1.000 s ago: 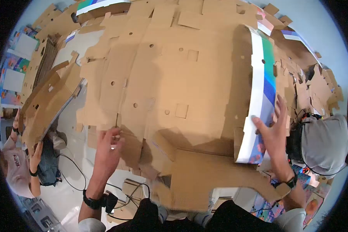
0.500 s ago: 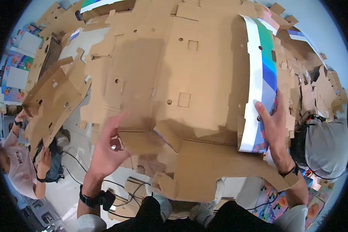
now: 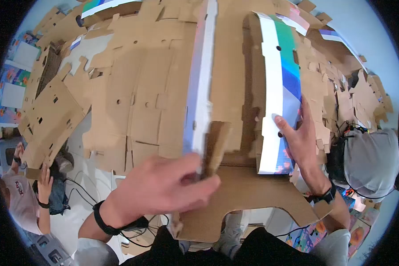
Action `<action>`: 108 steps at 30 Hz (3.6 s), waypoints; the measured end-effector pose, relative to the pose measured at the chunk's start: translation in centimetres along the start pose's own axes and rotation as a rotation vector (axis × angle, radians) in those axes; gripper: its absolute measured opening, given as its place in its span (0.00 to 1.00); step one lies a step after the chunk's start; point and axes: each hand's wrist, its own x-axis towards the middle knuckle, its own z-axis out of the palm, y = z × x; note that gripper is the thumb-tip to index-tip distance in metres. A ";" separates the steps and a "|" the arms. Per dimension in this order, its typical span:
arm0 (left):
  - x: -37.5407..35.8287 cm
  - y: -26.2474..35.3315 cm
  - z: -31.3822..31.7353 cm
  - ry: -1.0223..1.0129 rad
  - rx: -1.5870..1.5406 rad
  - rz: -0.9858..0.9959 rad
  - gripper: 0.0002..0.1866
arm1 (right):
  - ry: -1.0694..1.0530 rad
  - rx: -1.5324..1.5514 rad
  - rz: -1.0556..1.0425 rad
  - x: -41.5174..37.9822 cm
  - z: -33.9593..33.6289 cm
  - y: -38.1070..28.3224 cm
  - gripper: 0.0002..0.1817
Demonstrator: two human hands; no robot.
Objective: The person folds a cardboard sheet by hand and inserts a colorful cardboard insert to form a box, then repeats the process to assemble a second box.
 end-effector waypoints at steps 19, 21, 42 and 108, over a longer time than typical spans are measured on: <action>7.2 -2.2 6.0 -0.140 -0.398 0.169 0.24 | -0.171 -0.494 -0.564 -6.5 -6.0 2.8 0.25; 7.3 -2.0 6.2 -0.130 -0.401 0.165 0.22 | -0.242 -0.695 -0.710 -7.4 -6.9 2.8 0.28; -1.3 -1.8 2.0 -0.156 -0.529 -0.242 0.17 | -0.330 -0.025 -0.212 -10.2 -5.8 1.4 0.23; -4.4 -4.5 10.5 0.488 -0.521 -0.533 0.26 | -0.295 -0.141 -0.304 -12.4 -2.4 4.1 0.26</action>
